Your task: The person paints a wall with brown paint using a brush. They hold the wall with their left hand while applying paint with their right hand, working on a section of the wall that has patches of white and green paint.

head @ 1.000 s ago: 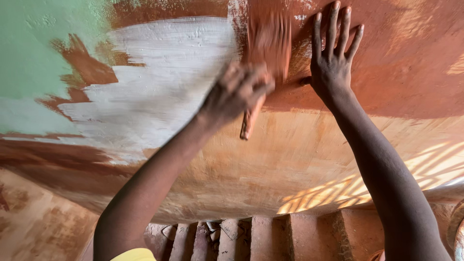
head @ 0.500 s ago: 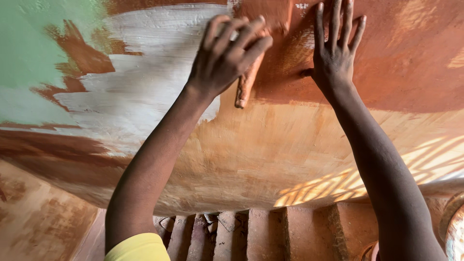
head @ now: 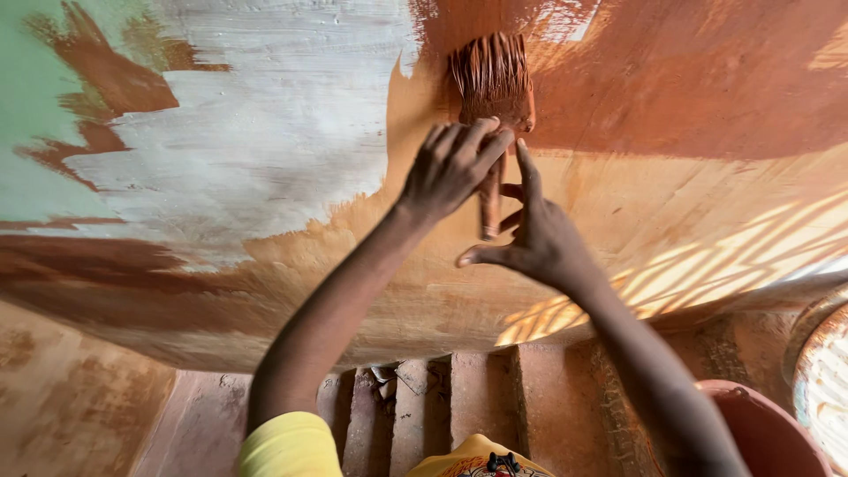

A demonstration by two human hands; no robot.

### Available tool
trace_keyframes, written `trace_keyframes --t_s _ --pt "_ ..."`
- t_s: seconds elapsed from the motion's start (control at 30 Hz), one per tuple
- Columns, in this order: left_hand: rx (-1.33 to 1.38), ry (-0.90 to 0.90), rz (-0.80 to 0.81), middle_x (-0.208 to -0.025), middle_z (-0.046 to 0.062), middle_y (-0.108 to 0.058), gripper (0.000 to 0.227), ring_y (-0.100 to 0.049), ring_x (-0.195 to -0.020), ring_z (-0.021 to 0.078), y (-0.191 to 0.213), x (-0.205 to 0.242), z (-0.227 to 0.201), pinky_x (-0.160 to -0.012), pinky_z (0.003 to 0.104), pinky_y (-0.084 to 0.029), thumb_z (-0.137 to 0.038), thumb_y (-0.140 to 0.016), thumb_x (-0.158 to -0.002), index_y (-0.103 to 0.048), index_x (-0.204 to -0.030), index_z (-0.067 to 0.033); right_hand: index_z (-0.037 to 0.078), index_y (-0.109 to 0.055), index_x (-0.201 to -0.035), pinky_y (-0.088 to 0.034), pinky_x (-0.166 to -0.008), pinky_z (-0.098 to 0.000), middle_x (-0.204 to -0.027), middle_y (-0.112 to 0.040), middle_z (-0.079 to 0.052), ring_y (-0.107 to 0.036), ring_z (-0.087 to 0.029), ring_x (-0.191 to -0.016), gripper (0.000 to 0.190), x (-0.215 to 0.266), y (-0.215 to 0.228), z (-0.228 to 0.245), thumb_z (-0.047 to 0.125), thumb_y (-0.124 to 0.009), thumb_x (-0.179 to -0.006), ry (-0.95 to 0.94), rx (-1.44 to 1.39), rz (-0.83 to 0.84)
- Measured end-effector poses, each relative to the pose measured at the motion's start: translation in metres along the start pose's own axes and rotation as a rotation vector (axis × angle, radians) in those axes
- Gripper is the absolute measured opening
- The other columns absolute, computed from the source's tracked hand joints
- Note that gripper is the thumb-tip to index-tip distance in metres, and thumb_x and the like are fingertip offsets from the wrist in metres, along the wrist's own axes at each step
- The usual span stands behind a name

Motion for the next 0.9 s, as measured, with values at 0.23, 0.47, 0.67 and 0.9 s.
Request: trace_keyframes --t_s 0.23,0.47,0.67,0.9 --pt "0.258 0.113 -0.011 -0.131 0.015 -0.065 0.061 -0.068 -0.119 0.0318 0.011 -0.011 -0.022 -0.107 0.044 -0.057 0.003 -0.065 -0.095 -0.044 -0.151 -0.007 0.007 -0.058 -0.138 -0.068 -0.08 -0.031 -0.121 -0.076 -0.019 -0.079 -0.025 -0.106 0.031 0.02 0.044 -0.002 0.003 -0.062 -0.108 0.31 -0.18 -0.527" --pt "0.262 0.055 -0.072 -0.137 0.017 -0.059 0.075 -0.06 -0.125 0.0318 -0.002 -0.011 0.0 -0.113 0.05 -0.048 -0.02 -0.086 -0.085 -0.041 -0.144 -0.0047 0.002 -0.061 -0.134 -0.067 -0.075 -0.0322 -0.119 -0.073 -0.022 -0.077 -0.025 -0.096 0.034 0.043 0.065 -0.05 0.0 -0.068 -0.1 0.328 0.183 -0.435" --pt "0.167 0.126 -0.062 -0.146 0.017 -0.049 0.082 -0.054 -0.132 0.032 -0.019 -0.001 0.052 -0.115 0.051 -0.044 -0.024 -0.09 -0.086 -0.038 -0.147 -0.0047 -0.001 -0.055 -0.133 -0.066 -0.077 -0.0333 -0.125 -0.07 -0.024 -0.076 -0.026 -0.099 0.025 0.073 0.098 -0.065 -0.003 -0.066 -0.11 0.209 0.415 -0.719" --pt "0.189 0.198 -0.105 -0.165 0.017 -0.025 0.115 -0.034 -0.151 0.0377 -0.021 -0.015 0.065 -0.127 0.053 -0.033 -0.03 -0.097 -0.078 -0.02 -0.16 -0.0072 0.004 -0.054 -0.14 -0.066 -0.074 -0.036 -0.122 -0.073 -0.022 -0.075 -0.028 -0.097 0.047 0.055 0.077 -0.046 -0.002 -0.069 -0.096 0.167 0.199 -0.531"
Point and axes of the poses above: each hand's wrist, its own x-axis away from the middle knuckle, its own y-axis out of the back of the hand, z = x × y, the point moved 10 cm from there along -x, towards the middle knuckle
